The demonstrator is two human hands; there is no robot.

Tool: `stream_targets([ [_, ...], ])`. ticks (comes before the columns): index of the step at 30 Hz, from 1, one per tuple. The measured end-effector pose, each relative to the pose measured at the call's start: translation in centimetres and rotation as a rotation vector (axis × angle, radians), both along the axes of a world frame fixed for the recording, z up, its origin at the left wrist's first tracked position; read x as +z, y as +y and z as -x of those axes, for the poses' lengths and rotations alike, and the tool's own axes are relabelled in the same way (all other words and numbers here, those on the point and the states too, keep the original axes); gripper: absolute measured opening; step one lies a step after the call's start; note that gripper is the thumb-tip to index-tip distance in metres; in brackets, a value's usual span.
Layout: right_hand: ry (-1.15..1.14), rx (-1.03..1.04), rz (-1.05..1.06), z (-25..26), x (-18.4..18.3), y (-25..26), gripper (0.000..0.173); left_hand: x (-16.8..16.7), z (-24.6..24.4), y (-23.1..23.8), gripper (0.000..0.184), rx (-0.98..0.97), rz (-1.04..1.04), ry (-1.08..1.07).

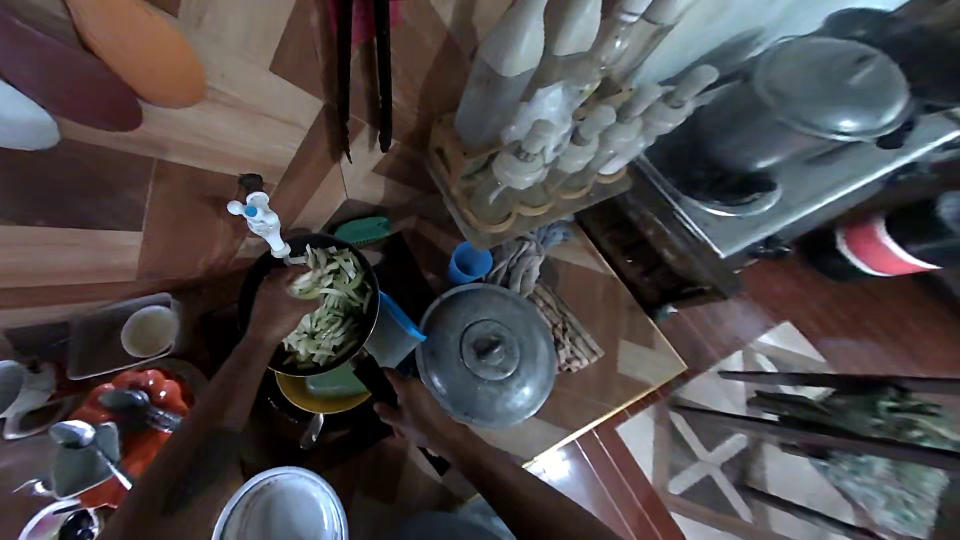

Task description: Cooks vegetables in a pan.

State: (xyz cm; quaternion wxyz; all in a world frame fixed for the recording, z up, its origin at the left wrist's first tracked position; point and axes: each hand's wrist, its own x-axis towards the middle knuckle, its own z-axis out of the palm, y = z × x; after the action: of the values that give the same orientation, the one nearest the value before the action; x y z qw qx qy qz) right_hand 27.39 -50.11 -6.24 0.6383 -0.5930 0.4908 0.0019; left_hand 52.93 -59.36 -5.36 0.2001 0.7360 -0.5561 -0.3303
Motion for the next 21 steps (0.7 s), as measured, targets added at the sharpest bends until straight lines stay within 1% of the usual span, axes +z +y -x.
stream_targets([
  [1, -0.015, -0.001, 0.006, 0.3, 0.0, 0.0, 0.050, 0.5, -0.4, 0.0, 0.065, -0.033, 0.003, 0.020],
  [3, -0.032, 0.007, 0.013, 0.4, 0.1, -0.1, 0.050, 0.7, -0.4, -0.5, 0.081, -0.096, -0.002, -0.066],
  [5, -0.030, 0.029, 0.001, 0.1, 0.7, -0.2, 0.051, 0.5, 1.4, -1.8, 0.087, -0.099, -0.053, -0.206],
  [6, -0.035, 0.028, -0.012, -0.1, 1.1, -0.2, 0.052, 0.1, 2.5, -2.6, 0.086, -0.103, -0.083, -0.274],
  [7, -0.055, 0.009, -0.022, -0.3, 1.2, 0.0, 0.052, -0.5, 3.5, -3.3, 0.080, -0.124, -0.084, -0.324],
  [9, -0.110, -0.059, -0.051, -0.6, 0.9, 0.7, 0.049, -1.9, 4.4, -4.3, 0.059, -0.252, -0.043, -0.426],
  [11, -0.117, -0.073, -0.058, -0.4, 0.8, 0.8, 0.048, -1.9, 4.2, -4.5, 0.044, -0.398, -0.003, -0.427],
  [13, -0.062, -0.014, -0.026, 0.2, 0.8, 0.6, 0.051, -0.3, 2.9, -3.3, 0.042, -0.467, 0.053, -0.340],
  [15, -0.032, 0.030, 0.014, 0.9, 0.5, 0.4, 0.055, 0.7, 0.3, -1.0, 0.043, -0.485, 0.226, -0.252],
  [16, -0.040, 0.031, 0.041, 1.3, 0.3, 0.5, 0.054, 1.0, -1.0, 0.3, 0.050, -0.479, 0.265, -0.221],
  [17, -0.055, 0.027, 0.061, 1.6, 0.2, 0.5, 0.054, 1.5, -1.9, 1.4, 0.063, -0.459, 0.216, -0.203],
  [19, -0.063, 0.018, 0.059, 1.7, 0.4, 0.7, 0.052, 1.3, -2.7, 3.4, 0.099, -0.424, 0.012, -0.206],
  [20, -0.067, 0.012, 0.051, 1.6, 0.5, 0.8, 0.051, 0.7, -2.5, 4.1, 0.112, -0.401, -0.082, -0.218],
  [21, -0.076, 0.005, 0.045, 1.5, 0.7, 1.0, 0.049, -0.1, -2.0, 4.5, 0.118, -0.379, -0.127, -0.234],
])
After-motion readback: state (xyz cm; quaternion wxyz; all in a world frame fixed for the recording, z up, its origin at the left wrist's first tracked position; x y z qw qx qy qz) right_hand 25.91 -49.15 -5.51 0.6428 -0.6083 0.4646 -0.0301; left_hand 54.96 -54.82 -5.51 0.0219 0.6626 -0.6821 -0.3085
